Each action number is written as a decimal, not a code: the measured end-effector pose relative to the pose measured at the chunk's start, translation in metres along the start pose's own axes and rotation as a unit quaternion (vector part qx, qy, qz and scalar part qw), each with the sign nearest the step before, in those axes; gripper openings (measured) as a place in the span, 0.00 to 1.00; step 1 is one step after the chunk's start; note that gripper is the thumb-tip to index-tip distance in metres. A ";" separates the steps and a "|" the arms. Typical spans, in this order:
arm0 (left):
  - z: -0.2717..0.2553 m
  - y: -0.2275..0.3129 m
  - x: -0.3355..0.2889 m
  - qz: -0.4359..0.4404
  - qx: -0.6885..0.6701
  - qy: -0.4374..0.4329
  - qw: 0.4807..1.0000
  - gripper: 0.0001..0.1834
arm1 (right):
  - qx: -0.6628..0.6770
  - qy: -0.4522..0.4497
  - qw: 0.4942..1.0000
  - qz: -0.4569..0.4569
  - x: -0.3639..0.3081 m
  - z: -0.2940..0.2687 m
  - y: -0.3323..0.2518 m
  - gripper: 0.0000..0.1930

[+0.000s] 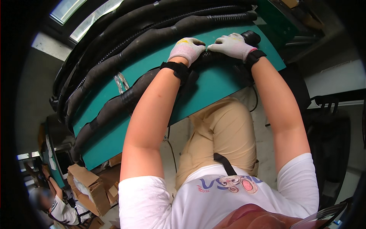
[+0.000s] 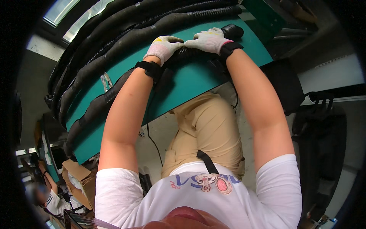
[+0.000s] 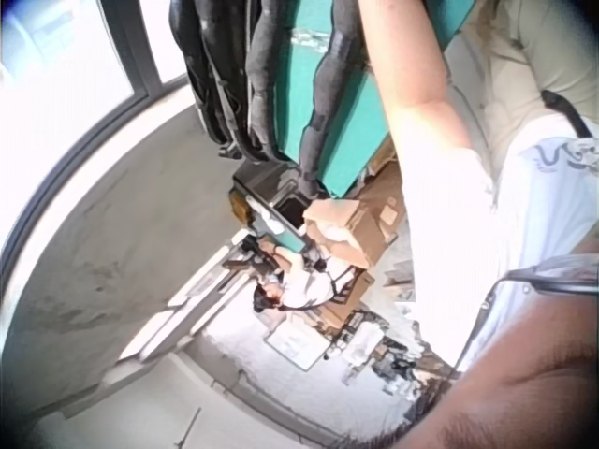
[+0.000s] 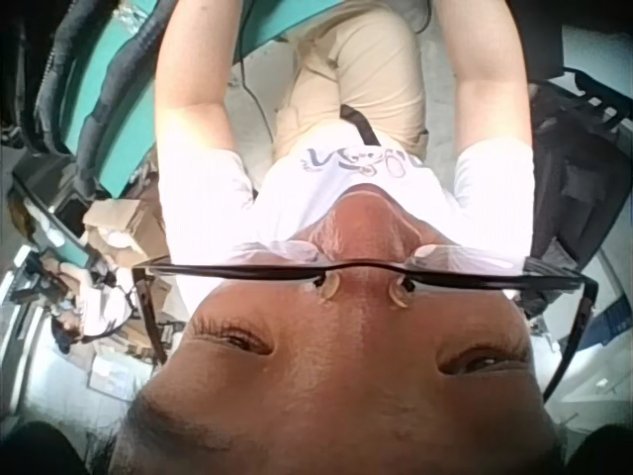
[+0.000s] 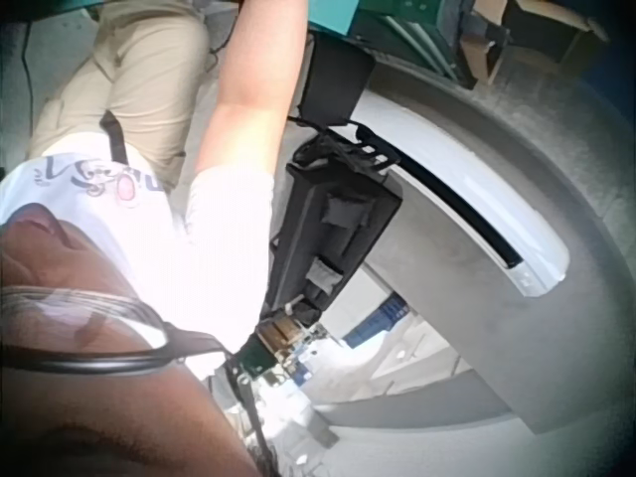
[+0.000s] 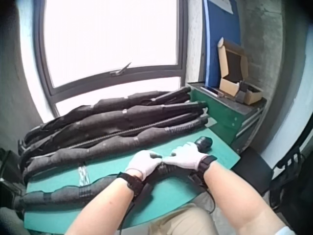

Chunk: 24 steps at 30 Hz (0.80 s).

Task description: Assembling or wrapping cables with black corrugated plastic tubing on a green workbench.

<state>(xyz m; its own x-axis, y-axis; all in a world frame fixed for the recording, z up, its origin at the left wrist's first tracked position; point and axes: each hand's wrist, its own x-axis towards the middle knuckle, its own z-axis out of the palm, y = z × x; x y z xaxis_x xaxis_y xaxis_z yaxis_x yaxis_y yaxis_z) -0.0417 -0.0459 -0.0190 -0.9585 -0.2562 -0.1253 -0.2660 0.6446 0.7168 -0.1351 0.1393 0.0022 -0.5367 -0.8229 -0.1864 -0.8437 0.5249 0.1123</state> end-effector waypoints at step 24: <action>-0.021 0.016 -0.044 0.144 -0.033 -0.119 0.982 0.33 | 0.246 0.156 0.956 0.039 -0.108 -0.015 0.041 0.27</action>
<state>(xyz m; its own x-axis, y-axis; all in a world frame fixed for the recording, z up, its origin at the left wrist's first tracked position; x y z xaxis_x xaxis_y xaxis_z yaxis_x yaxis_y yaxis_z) -0.0018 -0.0395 0.0121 -0.9920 0.1102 -0.0619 0.0192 0.6156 0.7879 -0.1115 0.2467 0.0413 -0.6375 -0.7621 0.1133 -0.7382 0.5622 -0.3728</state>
